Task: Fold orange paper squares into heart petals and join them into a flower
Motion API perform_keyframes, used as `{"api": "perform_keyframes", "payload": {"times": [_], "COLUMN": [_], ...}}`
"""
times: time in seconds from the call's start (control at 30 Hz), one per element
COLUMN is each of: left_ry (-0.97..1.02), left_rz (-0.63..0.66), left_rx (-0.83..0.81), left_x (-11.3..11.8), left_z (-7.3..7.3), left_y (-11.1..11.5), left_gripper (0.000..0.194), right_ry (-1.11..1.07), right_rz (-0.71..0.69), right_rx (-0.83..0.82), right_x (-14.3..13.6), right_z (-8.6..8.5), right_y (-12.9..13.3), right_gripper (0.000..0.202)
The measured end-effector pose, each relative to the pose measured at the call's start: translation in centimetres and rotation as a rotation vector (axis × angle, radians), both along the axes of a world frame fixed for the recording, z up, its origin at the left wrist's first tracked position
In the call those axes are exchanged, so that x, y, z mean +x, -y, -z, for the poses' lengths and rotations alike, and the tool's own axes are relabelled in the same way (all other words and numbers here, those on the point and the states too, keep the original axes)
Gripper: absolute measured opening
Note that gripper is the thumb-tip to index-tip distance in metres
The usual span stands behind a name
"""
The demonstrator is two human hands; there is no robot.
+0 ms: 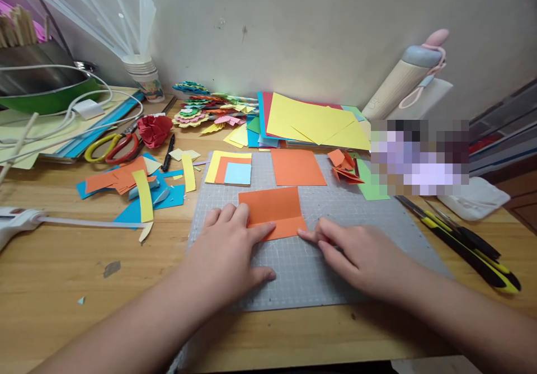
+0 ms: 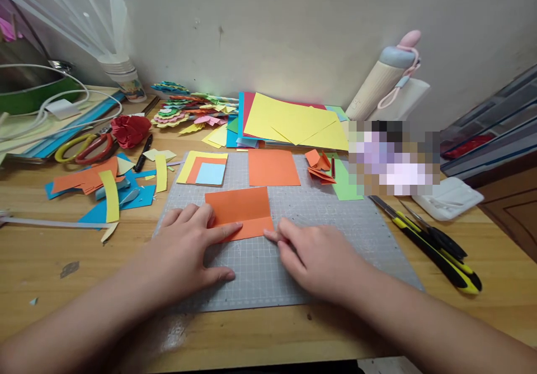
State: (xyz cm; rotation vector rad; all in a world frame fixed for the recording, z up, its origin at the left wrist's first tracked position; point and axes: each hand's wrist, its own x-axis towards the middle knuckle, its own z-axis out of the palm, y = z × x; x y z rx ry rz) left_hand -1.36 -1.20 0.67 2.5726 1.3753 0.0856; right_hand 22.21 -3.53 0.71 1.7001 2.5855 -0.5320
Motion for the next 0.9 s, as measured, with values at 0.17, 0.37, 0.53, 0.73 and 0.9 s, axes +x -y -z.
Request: {"api": "perform_keyframes", "payload": {"times": [0.17,0.37,0.53,0.73,0.9], "left_ry": [0.084,0.129,0.175,0.264,0.332], "left_rz": [-0.001,0.137,0.178,0.256,0.350], "left_rx": [0.031,0.110,0.219,0.381,0.487], "left_x": [0.4,0.5,0.7,0.5,0.3], "left_z": [0.6,1.2,1.2,1.3,0.5], "left_y": [-0.4,-1.3,-1.4,-1.0,-0.2], "left_gripper": [0.028,0.019,0.025,0.028,0.025], "right_ry": [0.120,-0.063,-0.244,-0.363,-0.386], "right_rz": [0.078,-0.203,-0.311,-0.343,-0.442], "right_rx": [0.030,0.237,0.327,0.490,0.651], "right_x": [0.8,-1.8,-2.7,-2.8,-3.0], "right_z": [-1.3,-0.9,2.1,2.4,1.6], "right_y": [-0.9,-2.3,-2.8,-2.6,-2.2], "right_gripper": [0.024,0.008,0.017,0.015,0.016]}}
